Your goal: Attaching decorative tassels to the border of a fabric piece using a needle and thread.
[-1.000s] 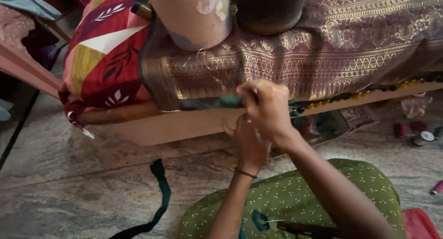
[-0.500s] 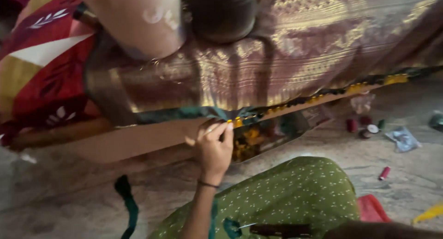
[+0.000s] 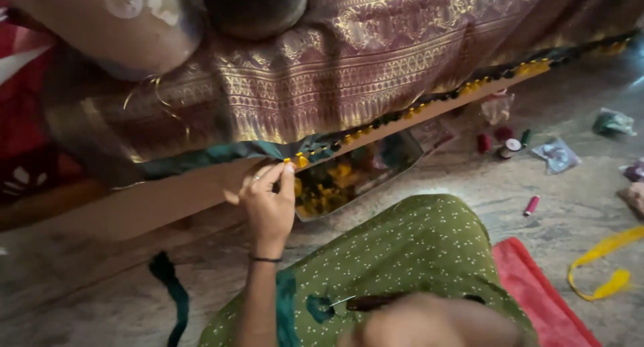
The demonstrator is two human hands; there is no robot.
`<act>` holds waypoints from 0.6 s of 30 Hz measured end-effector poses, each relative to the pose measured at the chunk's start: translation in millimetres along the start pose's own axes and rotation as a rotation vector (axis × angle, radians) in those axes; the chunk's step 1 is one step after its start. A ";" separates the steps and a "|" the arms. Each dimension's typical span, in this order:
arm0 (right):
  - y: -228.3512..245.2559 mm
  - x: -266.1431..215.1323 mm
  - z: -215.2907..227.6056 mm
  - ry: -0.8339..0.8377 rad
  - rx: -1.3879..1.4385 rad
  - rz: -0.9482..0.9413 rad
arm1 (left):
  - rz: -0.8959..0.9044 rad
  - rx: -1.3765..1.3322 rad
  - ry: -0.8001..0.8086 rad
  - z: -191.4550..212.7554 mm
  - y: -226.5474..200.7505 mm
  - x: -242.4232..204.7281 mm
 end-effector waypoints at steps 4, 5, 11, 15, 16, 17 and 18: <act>-16.6 -1.4 34.3 0.118 0.201 0.016 | 0.001 0.031 0.003 3.6 -3.6 4.1; -17.6 -5.5 39.4 0.144 0.251 0.016 | 0.090 -0.119 0.024 -0.3 3.0 2.7; -15.9 -35.2 80.5 -0.254 0.164 -0.085 | 0.407 -0.881 0.064 -22.0 28.7 -9.3; 46.6 -19.4 34.1 -0.730 -0.778 0.161 | 0.355 -0.905 0.080 -19.9 32.4 -7.3; 44.5 -12.5 42.9 -0.725 -0.772 0.155 | 0.361 -0.899 0.077 -18.0 31.5 -6.1; 52.0 1.0 35.0 -0.710 -0.791 0.139 | 0.348 -0.857 0.090 -15.9 30.1 -4.4; 65.1 6.5 9.2 -0.696 -0.810 0.123 | 0.335 -0.816 0.104 -14.9 28.0 -2.7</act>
Point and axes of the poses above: each hand's wrist, its own x-axis towards the middle knuckle, its own z-axis out of the back of the hand, y = z × x, the point moved 4 cm from there along x, towards the middle knuckle, and after that the axes turned 9 degrees about -z, right-handed, at the moved point
